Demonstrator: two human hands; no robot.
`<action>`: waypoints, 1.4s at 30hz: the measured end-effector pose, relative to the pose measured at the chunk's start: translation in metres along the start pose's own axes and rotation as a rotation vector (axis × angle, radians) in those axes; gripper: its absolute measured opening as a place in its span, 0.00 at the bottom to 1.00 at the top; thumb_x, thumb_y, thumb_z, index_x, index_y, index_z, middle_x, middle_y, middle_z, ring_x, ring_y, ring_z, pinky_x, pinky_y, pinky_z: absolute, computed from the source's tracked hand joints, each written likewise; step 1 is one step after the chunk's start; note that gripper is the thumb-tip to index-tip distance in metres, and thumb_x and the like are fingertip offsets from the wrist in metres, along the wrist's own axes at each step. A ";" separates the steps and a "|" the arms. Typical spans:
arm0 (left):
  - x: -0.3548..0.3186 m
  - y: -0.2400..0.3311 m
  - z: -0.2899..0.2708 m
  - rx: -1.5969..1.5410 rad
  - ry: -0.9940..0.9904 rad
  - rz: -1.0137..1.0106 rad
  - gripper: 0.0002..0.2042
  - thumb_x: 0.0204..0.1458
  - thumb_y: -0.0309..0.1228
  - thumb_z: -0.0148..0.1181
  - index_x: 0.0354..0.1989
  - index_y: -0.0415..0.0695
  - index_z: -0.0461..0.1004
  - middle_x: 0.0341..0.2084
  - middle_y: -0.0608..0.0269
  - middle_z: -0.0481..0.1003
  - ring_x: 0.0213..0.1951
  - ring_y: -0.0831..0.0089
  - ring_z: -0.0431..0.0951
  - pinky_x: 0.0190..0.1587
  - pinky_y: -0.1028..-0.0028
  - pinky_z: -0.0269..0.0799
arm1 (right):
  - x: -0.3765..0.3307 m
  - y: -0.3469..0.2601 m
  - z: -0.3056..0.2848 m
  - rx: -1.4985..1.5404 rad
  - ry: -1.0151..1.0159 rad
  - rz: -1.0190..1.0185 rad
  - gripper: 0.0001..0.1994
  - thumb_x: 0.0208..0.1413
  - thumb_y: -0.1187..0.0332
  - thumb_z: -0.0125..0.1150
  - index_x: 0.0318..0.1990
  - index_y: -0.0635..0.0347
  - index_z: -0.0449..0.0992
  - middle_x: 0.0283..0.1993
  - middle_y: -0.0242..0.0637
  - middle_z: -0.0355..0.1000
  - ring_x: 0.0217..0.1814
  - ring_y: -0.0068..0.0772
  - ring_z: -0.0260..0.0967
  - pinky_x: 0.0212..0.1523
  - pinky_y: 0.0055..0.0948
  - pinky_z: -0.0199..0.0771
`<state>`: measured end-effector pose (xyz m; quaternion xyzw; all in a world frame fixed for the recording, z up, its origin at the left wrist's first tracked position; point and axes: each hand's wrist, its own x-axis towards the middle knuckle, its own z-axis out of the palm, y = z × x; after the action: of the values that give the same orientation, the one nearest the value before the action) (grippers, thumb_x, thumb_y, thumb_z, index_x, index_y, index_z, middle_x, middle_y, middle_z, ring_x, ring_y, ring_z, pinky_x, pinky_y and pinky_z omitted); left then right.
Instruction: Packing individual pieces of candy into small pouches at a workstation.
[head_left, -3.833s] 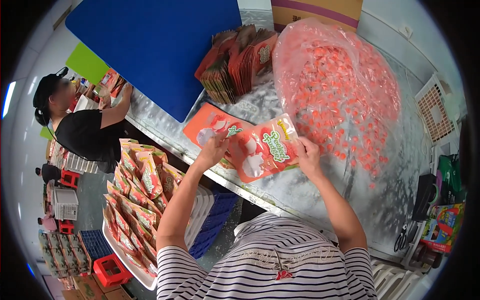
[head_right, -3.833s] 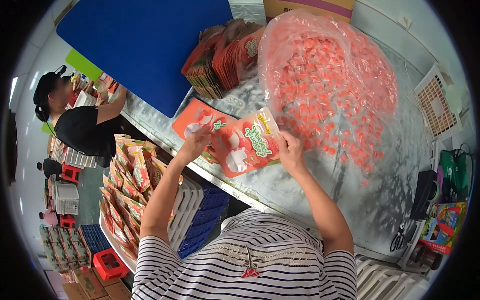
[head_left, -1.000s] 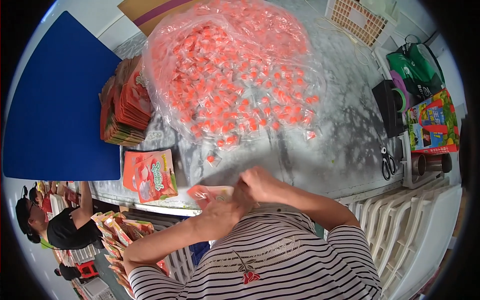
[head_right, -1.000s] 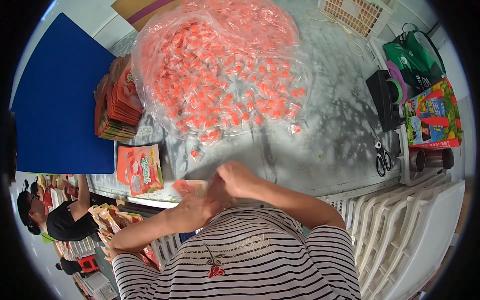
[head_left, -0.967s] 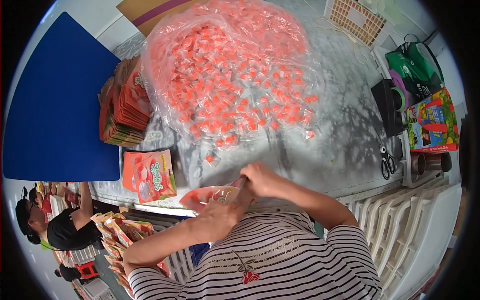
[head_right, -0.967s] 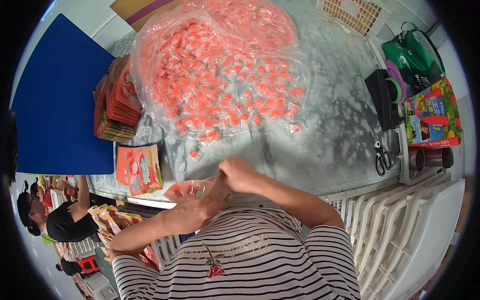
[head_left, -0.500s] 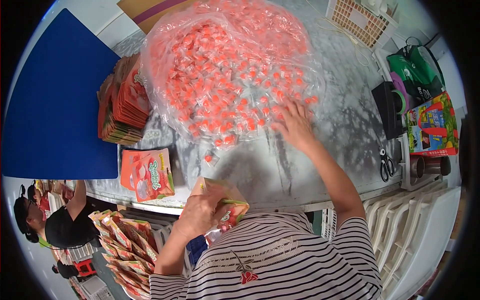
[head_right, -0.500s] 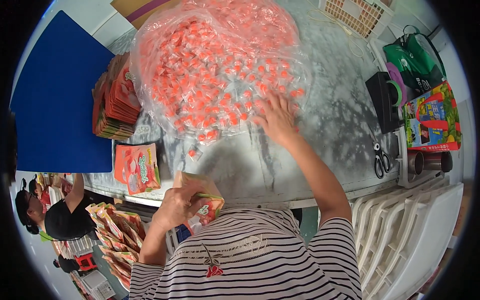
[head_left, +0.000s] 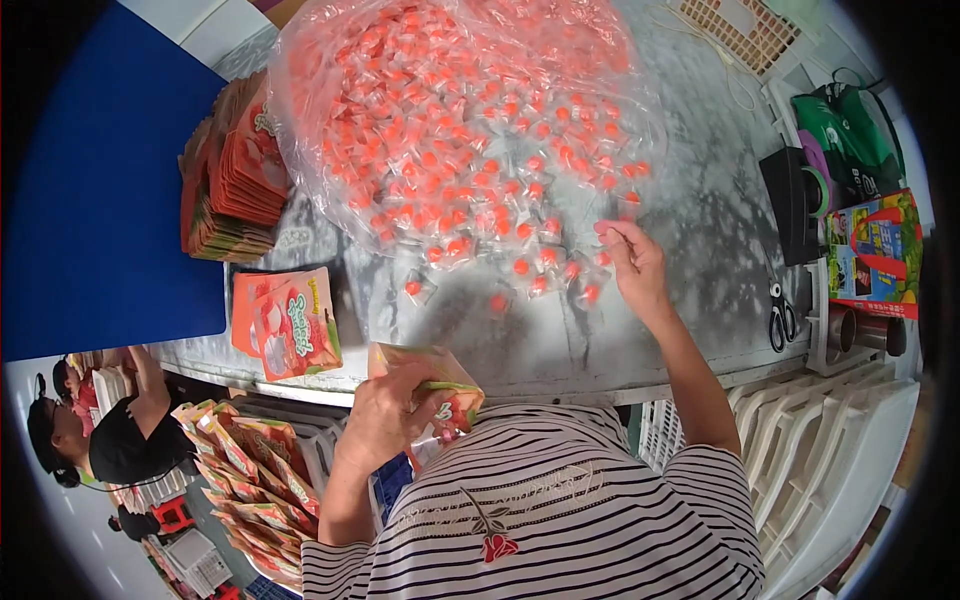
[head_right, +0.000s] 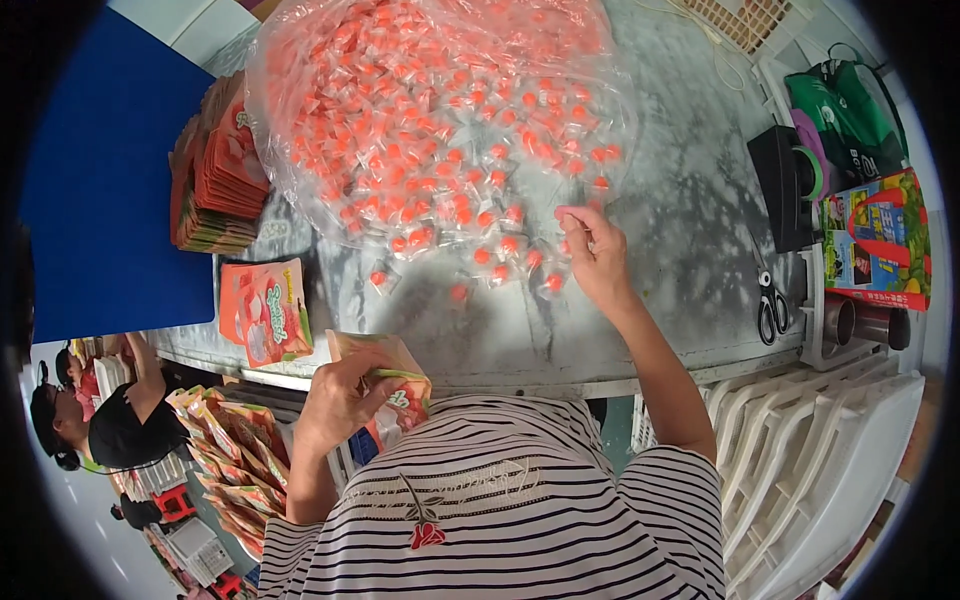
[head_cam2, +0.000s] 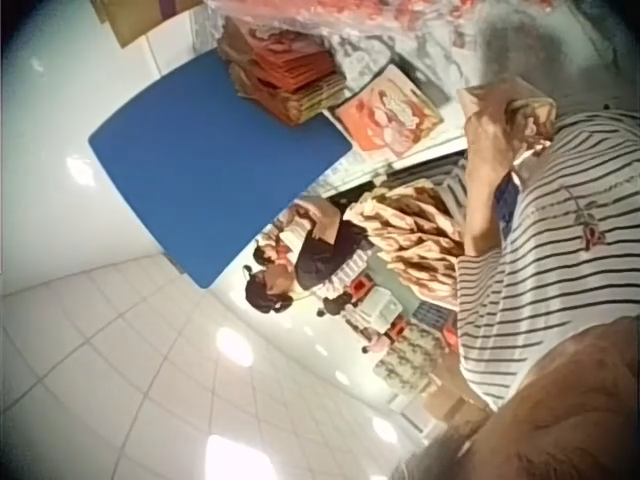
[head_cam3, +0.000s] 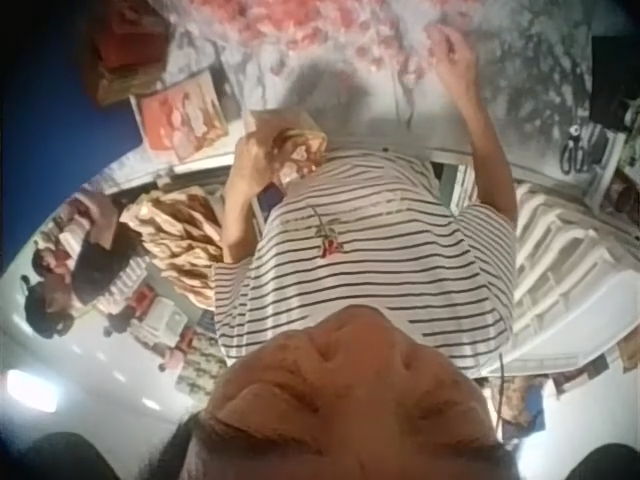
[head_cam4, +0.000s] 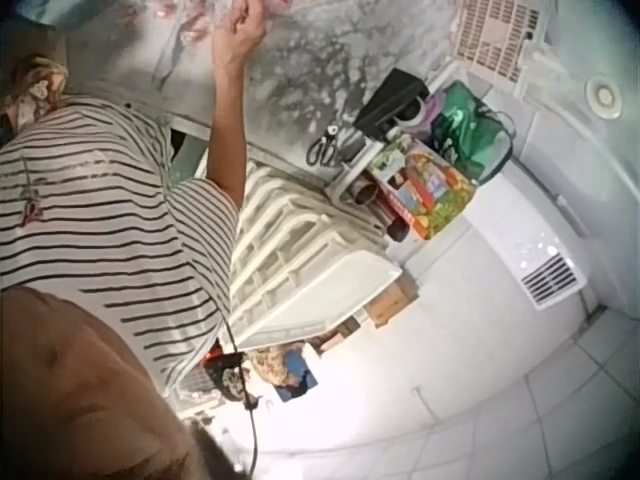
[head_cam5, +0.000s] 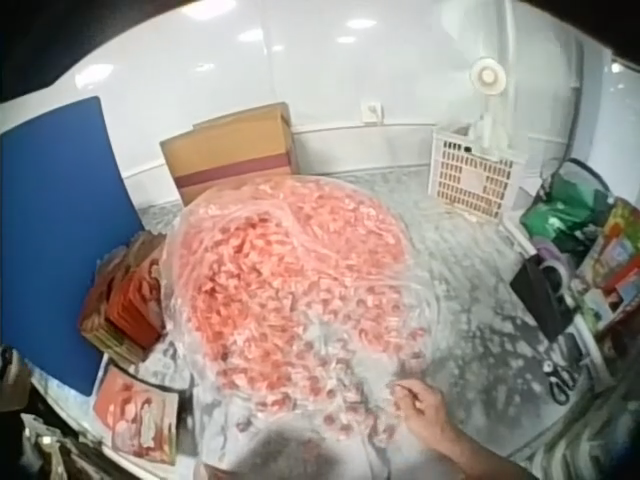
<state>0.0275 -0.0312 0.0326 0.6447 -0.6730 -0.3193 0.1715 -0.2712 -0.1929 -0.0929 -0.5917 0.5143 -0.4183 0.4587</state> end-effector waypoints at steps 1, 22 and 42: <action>0.000 0.000 0.000 -0.007 0.001 -0.013 0.11 0.46 0.27 0.68 0.37 0.38 0.76 0.19 0.56 0.74 0.19 0.69 0.72 0.25 0.72 0.68 | -0.001 0.000 -0.001 -0.070 -0.011 -0.025 0.10 0.64 0.70 0.50 0.47 0.64 0.74 0.42 0.33 0.75 0.40 0.18 0.69 0.40 0.20 0.72; 0.000 -0.008 0.007 -0.038 0.005 -0.015 0.11 0.45 0.26 0.68 0.36 0.37 0.77 0.20 0.58 0.74 0.19 0.69 0.73 0.25 0.72 0.69 | -0.015 -0.005 0.038 -0.548 -0.384 -0.589 0.21 0.52 0.76 0.57 0.55 0.57 0.71 0.61 0.40 0.64 0.64 0.46 0.59 0.61 0.41 0.64; 0.003 -0.009 0.010 -0.083 0.009 -0.019 0.11 0.46 0.26 0.68 0.38 0.38 0.76 0.20 0.57 0.74 0.19 0.70 0.72 0.25 0.73 0.69 | -0.061 -0.005 0.078 -0.675 -0.484 -0.716 0.16 0.47 0.63 0.66 0.45 0.54 0.75 0.56 0.40 0.63 0.65 0.45 0.55 0.65 0.52 0.55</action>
<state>0.0270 -0.0319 0.0189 0.6447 -0.6523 -0.3458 0.1980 -0.2019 -0.1230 -0.1070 -0.9234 0.2661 -0.2122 0.1775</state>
